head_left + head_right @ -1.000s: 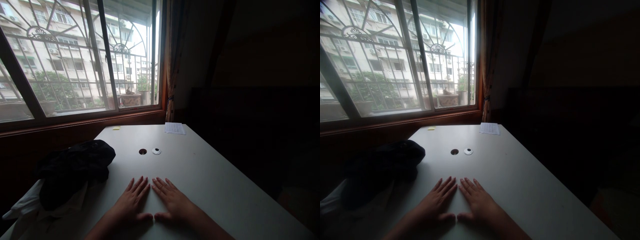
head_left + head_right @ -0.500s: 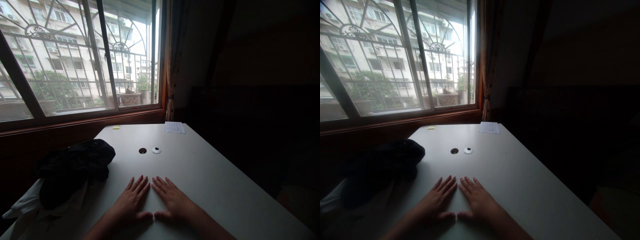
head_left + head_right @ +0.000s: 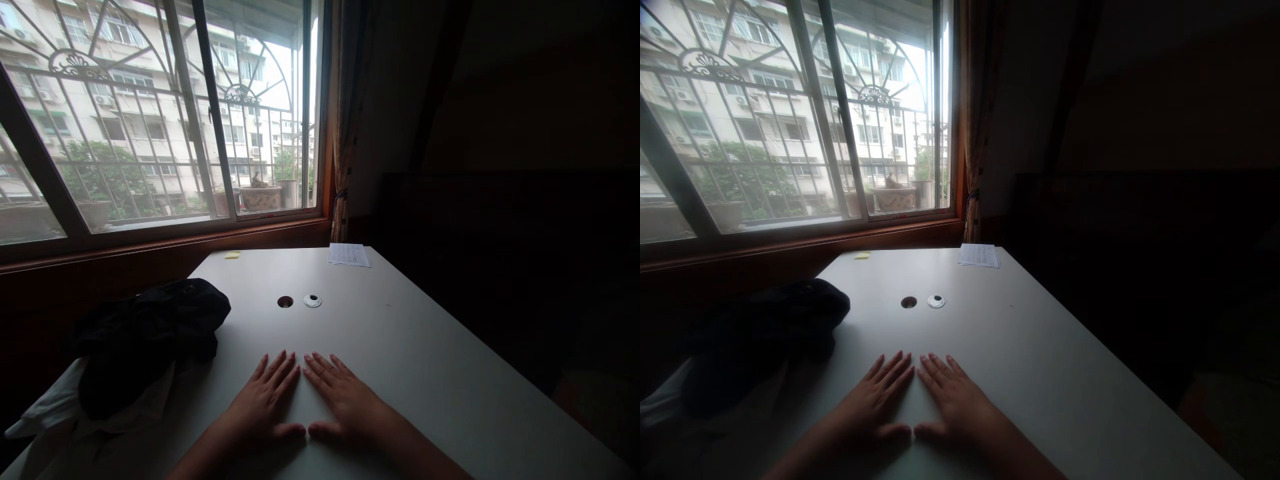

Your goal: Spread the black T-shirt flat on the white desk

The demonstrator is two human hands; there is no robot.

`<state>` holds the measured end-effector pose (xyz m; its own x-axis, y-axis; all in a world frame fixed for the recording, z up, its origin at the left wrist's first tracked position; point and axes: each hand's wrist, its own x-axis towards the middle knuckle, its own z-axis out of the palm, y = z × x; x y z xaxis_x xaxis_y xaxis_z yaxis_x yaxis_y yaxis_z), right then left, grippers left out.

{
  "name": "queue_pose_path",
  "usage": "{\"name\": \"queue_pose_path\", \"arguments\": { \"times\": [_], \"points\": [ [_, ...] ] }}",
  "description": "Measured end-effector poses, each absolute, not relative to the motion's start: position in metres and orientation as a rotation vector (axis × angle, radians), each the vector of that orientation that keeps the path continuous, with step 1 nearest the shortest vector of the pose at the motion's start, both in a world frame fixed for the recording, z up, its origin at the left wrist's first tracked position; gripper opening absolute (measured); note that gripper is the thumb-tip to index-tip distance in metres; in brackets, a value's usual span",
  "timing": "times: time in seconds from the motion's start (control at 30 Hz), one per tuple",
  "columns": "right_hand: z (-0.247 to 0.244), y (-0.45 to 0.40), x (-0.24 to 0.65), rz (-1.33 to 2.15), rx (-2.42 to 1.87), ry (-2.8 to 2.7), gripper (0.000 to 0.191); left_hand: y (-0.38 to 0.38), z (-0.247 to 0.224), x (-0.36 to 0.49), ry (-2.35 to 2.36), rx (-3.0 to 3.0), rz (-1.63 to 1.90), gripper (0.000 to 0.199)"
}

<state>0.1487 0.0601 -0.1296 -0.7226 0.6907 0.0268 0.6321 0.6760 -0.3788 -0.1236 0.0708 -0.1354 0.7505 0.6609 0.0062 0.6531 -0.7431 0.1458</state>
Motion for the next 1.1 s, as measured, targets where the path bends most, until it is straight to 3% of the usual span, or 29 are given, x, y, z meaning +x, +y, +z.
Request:
{"name": "queue_pose_path", "arguments": {
  "times": [0.23,0.5,0.67,0.83,0.93,1.1],
  "points": [
    [-0.131,0.062,0.149,0.46,-1.08,-2.698,0.087,0.075,-0.137,-0.127,1.081,2.843,0.239,0.087],
    [-0.133,0.071,0.159,0.187,-1.092,-2.407,0.042,0.086,-0.119,-0.149,1.337,2.777,0.959,0.04],
    [-0.138,0.077,0.163,0.187,-1.075,-2.286,0.035,0.089,-0.09,-0.179,1.664,2.709,1.381,0.054],
    [-0.14,0.079,0.164,0.176,-1.077,-2.223,0.032,0.078,-0.052,-0.218,2.047,2.632,1.788,0.046],
    [-0.141,0.08,0.164,0.171,-1.078,-2.207,0.032,0.072,-0.044,-0.244,2.382,2.447,1.702,0.05],
    [-0.139,0.079,0.164,0.19,-1.096,-2.218,0.032,0.071,-0.058,-0.275,2.787,2.223,1.239,0.058]
  ]
}}
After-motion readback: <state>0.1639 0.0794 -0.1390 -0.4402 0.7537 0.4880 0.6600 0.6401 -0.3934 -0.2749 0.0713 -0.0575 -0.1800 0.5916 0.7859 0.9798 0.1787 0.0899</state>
